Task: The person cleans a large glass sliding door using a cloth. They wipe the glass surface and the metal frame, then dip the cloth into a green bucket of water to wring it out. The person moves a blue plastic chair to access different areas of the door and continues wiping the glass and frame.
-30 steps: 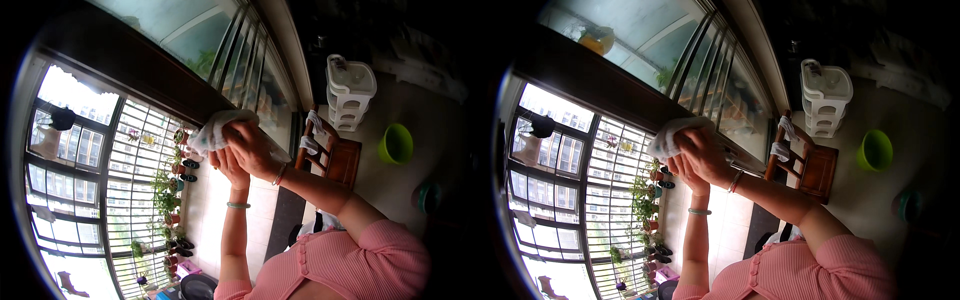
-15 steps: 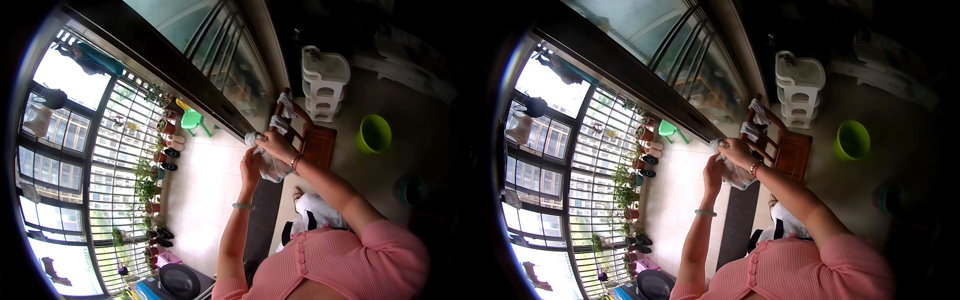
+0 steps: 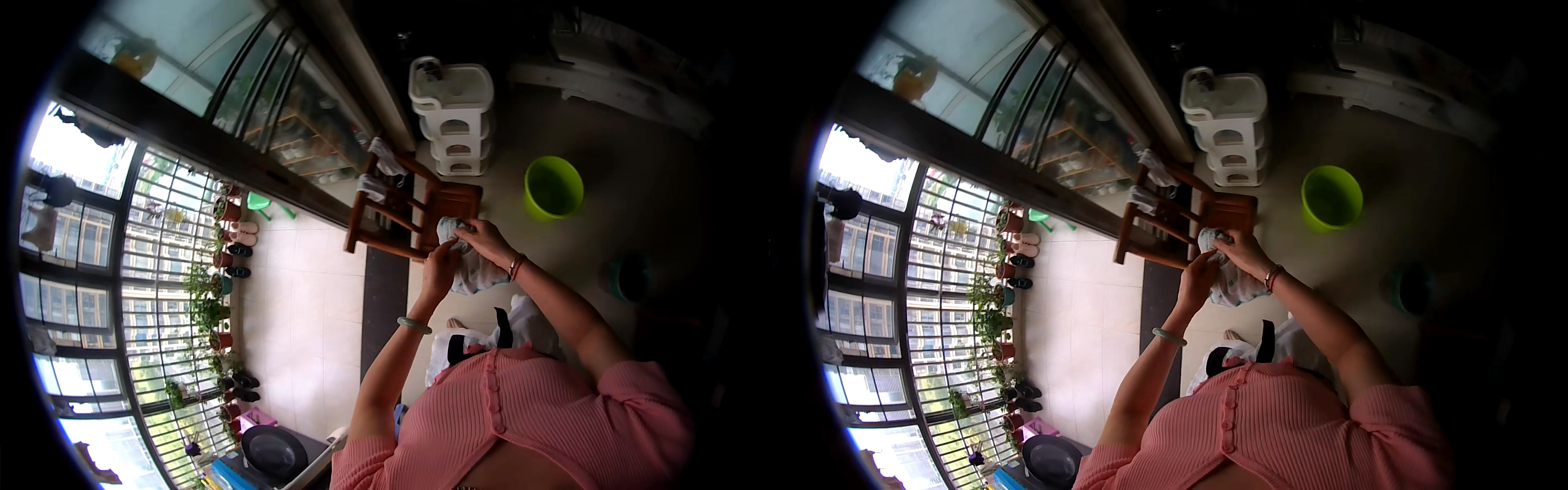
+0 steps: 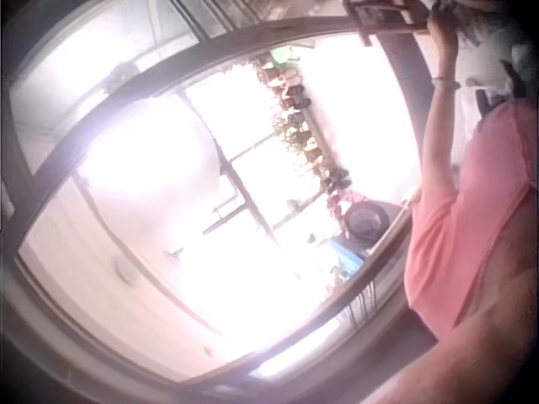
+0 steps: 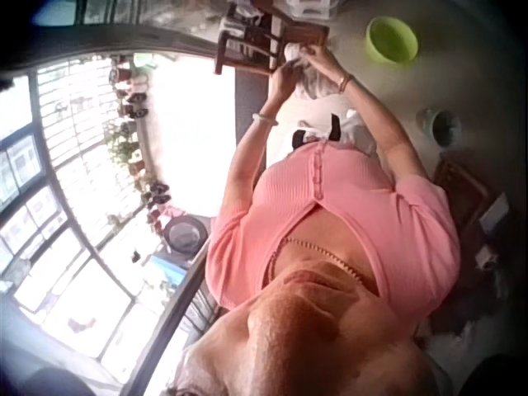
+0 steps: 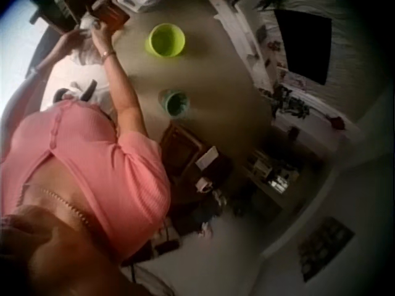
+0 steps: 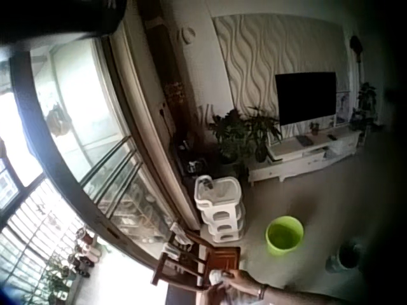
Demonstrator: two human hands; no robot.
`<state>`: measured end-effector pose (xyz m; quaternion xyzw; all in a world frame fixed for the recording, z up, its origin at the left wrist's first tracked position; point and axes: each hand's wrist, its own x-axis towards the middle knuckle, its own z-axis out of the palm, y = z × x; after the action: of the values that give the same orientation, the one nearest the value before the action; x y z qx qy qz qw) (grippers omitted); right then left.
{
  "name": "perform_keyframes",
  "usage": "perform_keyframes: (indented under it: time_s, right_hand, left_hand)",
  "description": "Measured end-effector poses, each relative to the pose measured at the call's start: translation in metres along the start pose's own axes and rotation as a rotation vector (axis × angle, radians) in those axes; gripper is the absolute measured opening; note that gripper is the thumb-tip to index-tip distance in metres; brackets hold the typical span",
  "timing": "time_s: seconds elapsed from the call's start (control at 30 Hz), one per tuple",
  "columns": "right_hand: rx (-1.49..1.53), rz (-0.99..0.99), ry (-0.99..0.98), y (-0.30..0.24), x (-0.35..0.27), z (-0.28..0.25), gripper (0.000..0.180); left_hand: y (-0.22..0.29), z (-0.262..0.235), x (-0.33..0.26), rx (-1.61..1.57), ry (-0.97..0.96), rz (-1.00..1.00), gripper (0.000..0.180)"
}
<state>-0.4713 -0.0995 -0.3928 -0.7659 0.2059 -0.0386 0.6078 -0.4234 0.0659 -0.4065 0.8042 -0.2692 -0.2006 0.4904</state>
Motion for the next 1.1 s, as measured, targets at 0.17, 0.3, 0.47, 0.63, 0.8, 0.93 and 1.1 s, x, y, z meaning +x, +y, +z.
perform_keyframes:
  time_s: [0.17, 0.3, 0.47, 0.63, 0.8, 0.93, 1.1]
  right_hand:
    - [-0.076, 0.114, 0.096, 0.054, -0.022, -0.114, 0.044]
    - [-0.074, 0.162, 0.178, 0.108, -0.027, -0.208, 0.036]
    - [0.059, 0.238, 0.243, 0.136, -0.018, -0.298, 0.039]
    - [-0.032, 0.147, 0.28, 0.159, 0.02, -0.342, 0.042]
    - [-0.309, 0.07, 0.049, 0.179, 0.094, -0.354, 0.035]
    - [-0.325, 0.032, -0.024, 0.194, 0.14, -0.388, 0.03]
    - [-0.441, 0.033, -0.153, 0.238, 0.19, -0.422, 0.032]
  left_hand:
    - [0.018, 0.125, 0.039, 0.025, -0.125, -0.019, 0.036]
    - [0.056, 0.221, 0.065, -0.105, -0.252, -0.121, 0.035]
    - [0.088, 0.295, 0.094, -0.135, -0.18, -0.097, 0.037]
    - [0.105, 0.322, 0.134, -0.232, -0.207, -0.214, 0.038]
    - [0.067, 0.356, 0.182, -0.279, -0.086, -0.203, 0.032]
    - [0.036, 0.405, 0.227, -0.583, -0.116, -0.225, 0.025]
    - [0.062, 0.417, 0.262, -0.214, -0.1, -0.233, 0.036]
